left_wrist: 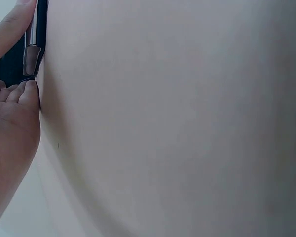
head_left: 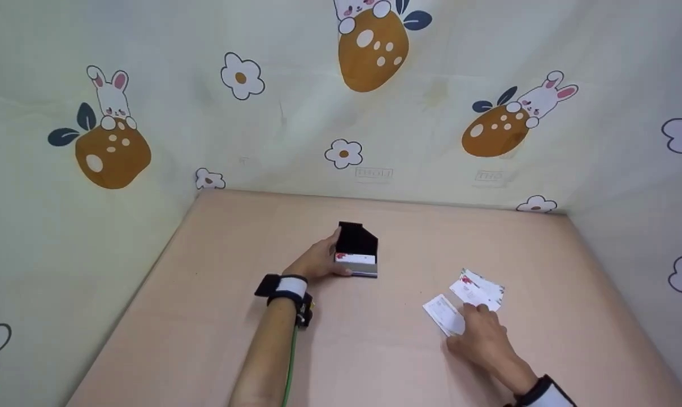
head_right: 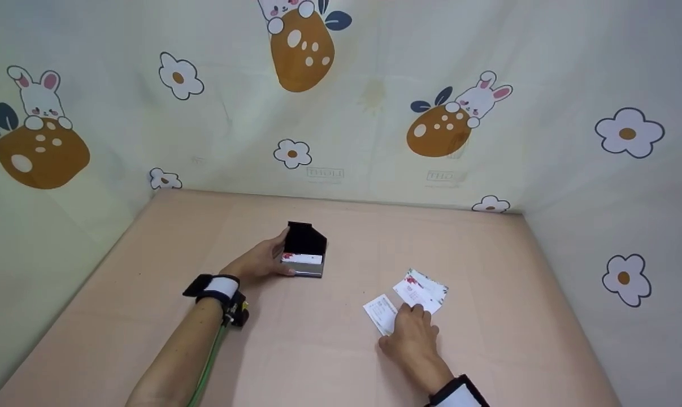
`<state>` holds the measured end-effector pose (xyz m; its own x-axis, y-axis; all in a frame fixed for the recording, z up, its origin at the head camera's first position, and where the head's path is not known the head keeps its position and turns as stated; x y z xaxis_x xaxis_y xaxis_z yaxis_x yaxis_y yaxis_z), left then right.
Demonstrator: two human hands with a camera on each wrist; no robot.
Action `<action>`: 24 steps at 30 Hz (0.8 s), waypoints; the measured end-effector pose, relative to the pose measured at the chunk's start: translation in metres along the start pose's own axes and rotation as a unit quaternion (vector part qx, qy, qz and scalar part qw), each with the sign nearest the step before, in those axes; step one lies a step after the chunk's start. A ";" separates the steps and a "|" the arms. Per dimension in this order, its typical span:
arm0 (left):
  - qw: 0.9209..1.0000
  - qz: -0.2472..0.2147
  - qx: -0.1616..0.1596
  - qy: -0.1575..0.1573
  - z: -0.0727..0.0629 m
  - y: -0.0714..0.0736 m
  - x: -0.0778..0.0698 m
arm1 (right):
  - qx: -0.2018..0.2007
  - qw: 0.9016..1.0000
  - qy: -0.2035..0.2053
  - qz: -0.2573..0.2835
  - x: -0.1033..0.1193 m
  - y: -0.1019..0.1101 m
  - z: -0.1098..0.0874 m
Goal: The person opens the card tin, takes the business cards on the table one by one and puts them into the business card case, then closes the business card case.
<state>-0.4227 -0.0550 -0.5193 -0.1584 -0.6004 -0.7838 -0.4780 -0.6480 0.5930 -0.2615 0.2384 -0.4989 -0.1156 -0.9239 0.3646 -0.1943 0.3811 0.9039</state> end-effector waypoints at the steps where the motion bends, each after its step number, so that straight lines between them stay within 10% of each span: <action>1: 1.000 0.002 0.001 -0.001 0.000 0.000 0.000 | 0.002 1.000 0.005 0.002 0.001 -0.001 0.000; 24: 1.000 -0.012 0.007 0.014 0.000 -0.001 0.002 | -0.006 0.994 0.087 -0.061 0.024 0.001 0.002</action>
<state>-0.4223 -0.0554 -0.5216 -0.1232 -0.5970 -0.7927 -0.4927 -0.6566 0.5710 -0.2665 0.2171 -0.4894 0.0786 -0.9557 0.2836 -0.1843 0.2657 0.9463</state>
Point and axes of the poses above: each hand's wrist, its own z-axis towards the middle knuckle, its own y-axis out of the back of the hand, x = y × z, the point moved 9 cm from there along z, towards the middle knuckle, and after that the axes turned 6 degrees about x, right-handed, at the moved point
